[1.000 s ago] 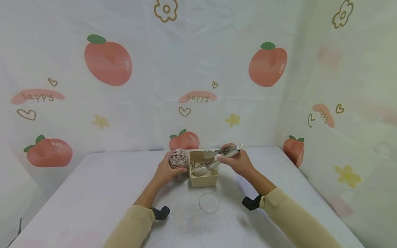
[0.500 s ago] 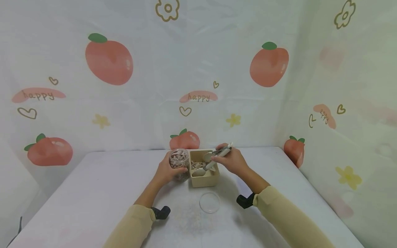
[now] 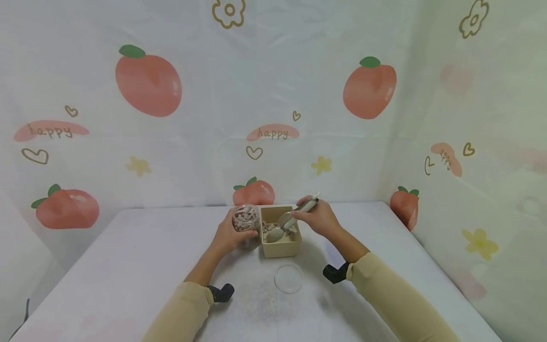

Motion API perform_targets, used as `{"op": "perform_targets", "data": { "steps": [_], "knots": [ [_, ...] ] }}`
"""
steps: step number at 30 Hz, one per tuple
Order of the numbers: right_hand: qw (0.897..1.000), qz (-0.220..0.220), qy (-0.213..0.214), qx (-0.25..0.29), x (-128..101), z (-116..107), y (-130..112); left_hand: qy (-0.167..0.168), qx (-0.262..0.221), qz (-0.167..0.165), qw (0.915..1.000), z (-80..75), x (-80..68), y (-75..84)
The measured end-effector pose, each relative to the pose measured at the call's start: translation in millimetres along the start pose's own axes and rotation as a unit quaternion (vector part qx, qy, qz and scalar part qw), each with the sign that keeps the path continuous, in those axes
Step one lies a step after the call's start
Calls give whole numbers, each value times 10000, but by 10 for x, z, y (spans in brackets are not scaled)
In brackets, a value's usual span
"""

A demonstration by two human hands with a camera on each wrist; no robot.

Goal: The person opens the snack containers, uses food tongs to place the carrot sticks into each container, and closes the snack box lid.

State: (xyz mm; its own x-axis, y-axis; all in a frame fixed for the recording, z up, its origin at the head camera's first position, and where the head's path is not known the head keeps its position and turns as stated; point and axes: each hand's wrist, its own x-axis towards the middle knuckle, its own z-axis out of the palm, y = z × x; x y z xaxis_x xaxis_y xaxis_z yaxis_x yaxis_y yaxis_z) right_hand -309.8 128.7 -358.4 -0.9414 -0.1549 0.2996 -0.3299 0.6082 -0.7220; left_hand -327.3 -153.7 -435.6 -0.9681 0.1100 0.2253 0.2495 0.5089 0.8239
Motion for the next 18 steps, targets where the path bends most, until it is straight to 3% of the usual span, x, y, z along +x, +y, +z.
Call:
{"op": "perform_targets", "data": {
  "steps": [10,18],
  "knots": [
    [9989,-219,397,-69,-45,50,49,3,-29,6,10000,2,-1,2],
    [9970,-390,647,184,-53,115,91,7,34,-4,10000,2,2,-8]
  ]
}}
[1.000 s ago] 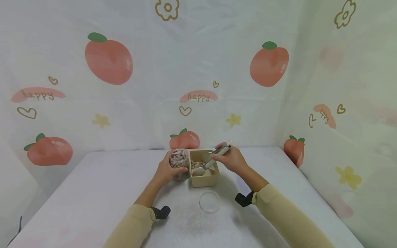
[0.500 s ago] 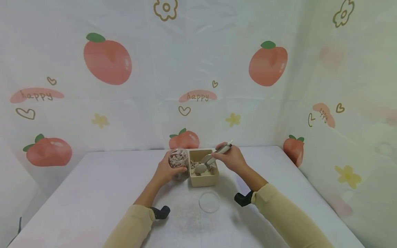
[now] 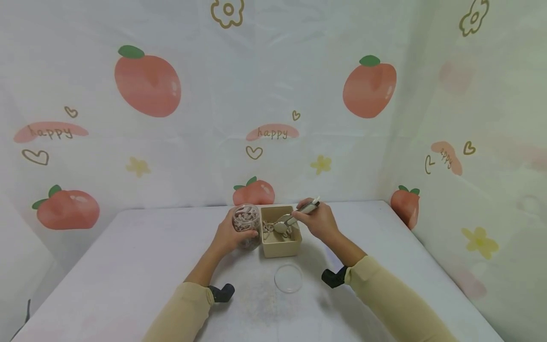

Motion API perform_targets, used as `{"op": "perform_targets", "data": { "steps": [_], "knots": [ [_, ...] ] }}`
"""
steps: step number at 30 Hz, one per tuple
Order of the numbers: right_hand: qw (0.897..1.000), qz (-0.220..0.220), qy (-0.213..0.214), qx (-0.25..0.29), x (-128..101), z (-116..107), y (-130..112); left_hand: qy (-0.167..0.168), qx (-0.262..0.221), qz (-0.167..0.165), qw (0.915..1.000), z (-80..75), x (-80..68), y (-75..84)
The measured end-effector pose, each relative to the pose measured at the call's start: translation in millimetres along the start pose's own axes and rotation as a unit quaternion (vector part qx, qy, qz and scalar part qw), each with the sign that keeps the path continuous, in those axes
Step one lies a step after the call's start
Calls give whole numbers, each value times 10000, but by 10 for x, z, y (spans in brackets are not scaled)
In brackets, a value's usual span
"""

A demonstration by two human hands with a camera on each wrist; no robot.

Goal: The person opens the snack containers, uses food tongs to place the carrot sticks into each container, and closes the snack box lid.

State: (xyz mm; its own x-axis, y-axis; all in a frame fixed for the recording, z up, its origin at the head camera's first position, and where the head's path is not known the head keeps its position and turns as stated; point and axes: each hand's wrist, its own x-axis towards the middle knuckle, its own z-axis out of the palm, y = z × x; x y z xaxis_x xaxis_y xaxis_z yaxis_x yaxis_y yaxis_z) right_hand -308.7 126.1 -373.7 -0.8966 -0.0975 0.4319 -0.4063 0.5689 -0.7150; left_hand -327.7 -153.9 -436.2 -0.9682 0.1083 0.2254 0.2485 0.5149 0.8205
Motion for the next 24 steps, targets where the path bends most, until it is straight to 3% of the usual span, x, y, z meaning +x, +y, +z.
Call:
{"op": "perform_targets", "data": {
  "steps": [13,18,24],
  "knots": [
    [9947,-41,543,872,-9,-26,-14,22,-15,-23,10000,2,1,16],
    [9926,-192,623,1029,17,-76,-44,7,-33,6,10000,0,-2,20],
    [9853,-185,556,1606,29,-132,-124,5,-17,26,10000,5,-1,13]
  ]
}}
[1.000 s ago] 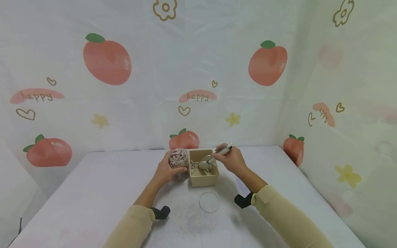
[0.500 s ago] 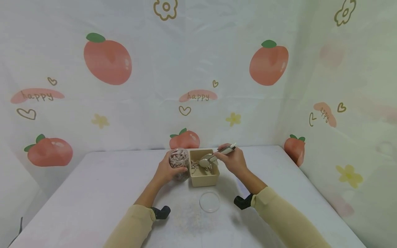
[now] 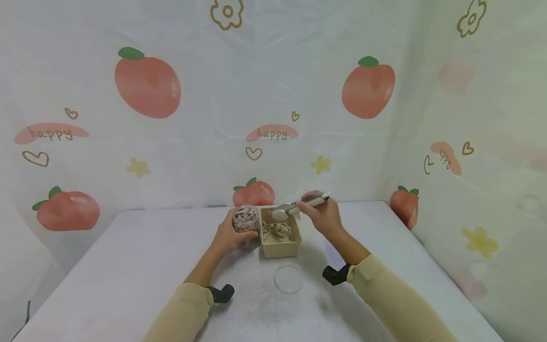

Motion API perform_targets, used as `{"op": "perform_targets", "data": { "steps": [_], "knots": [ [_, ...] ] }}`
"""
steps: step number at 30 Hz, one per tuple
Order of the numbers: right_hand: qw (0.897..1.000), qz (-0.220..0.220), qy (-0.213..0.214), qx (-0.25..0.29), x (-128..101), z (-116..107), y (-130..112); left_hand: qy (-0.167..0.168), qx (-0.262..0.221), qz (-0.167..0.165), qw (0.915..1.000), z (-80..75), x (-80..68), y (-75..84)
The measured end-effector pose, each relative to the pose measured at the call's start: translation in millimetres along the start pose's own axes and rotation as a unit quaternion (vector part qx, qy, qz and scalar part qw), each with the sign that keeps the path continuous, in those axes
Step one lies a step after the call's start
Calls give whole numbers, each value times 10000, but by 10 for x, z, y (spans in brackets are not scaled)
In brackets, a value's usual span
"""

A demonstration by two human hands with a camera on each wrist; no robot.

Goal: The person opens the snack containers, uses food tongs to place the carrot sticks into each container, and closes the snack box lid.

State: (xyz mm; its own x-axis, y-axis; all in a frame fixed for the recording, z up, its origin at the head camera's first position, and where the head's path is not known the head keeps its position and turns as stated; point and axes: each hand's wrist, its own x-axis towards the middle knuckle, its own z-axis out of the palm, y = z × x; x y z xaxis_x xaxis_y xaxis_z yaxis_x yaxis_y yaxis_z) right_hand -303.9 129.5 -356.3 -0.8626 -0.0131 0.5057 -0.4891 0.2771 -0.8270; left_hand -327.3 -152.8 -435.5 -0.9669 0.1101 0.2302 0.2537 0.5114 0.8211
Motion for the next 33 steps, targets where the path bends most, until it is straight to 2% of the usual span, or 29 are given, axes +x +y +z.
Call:
{"op": "perform_targets", "data": {
  "steps": [3,7,10,18,25,33],
  "knots": [
    [9999,-60,-17,135,-28,-13,-195,-2,4,4,10000,2,-1,1],
    [9997,-234,48,-48,-62,-18,-471,-8,-18,-7,10000,2,-5,-8],
    [9993,-372,94,-44,-50,-9,-575,-12,-56,-12,10000,2,-8,-7],
    [9961,-808,8,363,7,61,-757,-29,-39,8,10000,3,-1,-10],
    [9950,-749,-18,662,129,193,-547,-59,-54,-12,10000,-6,-2,-3],
    [9945,-780,-227,660,131,290,-546,-74,-136,-42,9999,-2,12,-19]
  ]
}}
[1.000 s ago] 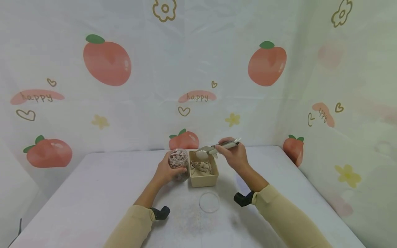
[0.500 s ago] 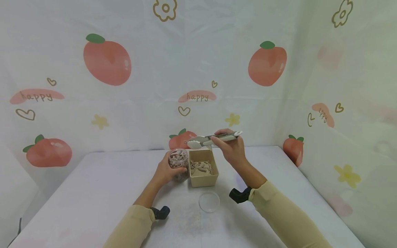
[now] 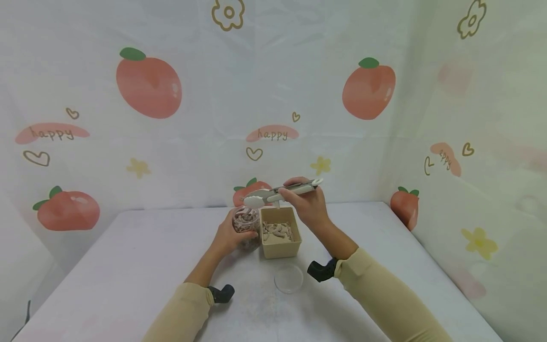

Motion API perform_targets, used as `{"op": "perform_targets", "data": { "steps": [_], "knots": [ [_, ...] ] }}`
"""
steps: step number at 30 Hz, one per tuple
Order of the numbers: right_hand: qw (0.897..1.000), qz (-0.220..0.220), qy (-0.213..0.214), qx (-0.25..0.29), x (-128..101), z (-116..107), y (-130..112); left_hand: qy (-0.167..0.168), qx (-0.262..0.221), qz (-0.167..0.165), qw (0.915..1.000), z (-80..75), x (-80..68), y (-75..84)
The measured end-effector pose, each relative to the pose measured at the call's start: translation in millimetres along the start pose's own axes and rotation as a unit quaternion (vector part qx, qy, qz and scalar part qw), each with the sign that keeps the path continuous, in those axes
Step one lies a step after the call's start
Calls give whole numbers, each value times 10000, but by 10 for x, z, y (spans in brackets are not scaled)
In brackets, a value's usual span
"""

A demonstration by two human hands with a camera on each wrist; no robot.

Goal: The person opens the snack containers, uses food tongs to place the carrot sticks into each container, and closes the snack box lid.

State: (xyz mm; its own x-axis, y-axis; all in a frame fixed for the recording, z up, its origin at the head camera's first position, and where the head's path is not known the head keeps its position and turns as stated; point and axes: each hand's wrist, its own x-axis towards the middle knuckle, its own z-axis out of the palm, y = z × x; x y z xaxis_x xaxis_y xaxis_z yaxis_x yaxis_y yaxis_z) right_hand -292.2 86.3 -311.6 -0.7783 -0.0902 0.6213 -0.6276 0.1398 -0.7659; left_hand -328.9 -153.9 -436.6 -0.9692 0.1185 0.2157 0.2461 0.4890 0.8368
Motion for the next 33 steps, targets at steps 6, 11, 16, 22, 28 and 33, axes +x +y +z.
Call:
{"op": "perform_targets", "data": {
  "steps": [6,11,16,22,28,33],
  "knots": [
    [9999,88,-77,-31,-9,10,6,-12,60,-51,10000,-1,-9,15],
    [9998,125,-36,-175,-17,1,6,9,59,-29,10000,3,-7,21],
    [9996,200,34,-206,-22,-27,15,31,62,-24,10000,2,-8,21],
    [9988,286,107,-387,-32,-112,52,73,40,49,10000,2,-9,5],
    [9976,353,200,-552,-57,-240,125,89,64,67,9999,0,-13,11],
    [9948,429,304,-875,-102,-360,176,35,57,-14,10000,-1,-16,13]
  ]
}}
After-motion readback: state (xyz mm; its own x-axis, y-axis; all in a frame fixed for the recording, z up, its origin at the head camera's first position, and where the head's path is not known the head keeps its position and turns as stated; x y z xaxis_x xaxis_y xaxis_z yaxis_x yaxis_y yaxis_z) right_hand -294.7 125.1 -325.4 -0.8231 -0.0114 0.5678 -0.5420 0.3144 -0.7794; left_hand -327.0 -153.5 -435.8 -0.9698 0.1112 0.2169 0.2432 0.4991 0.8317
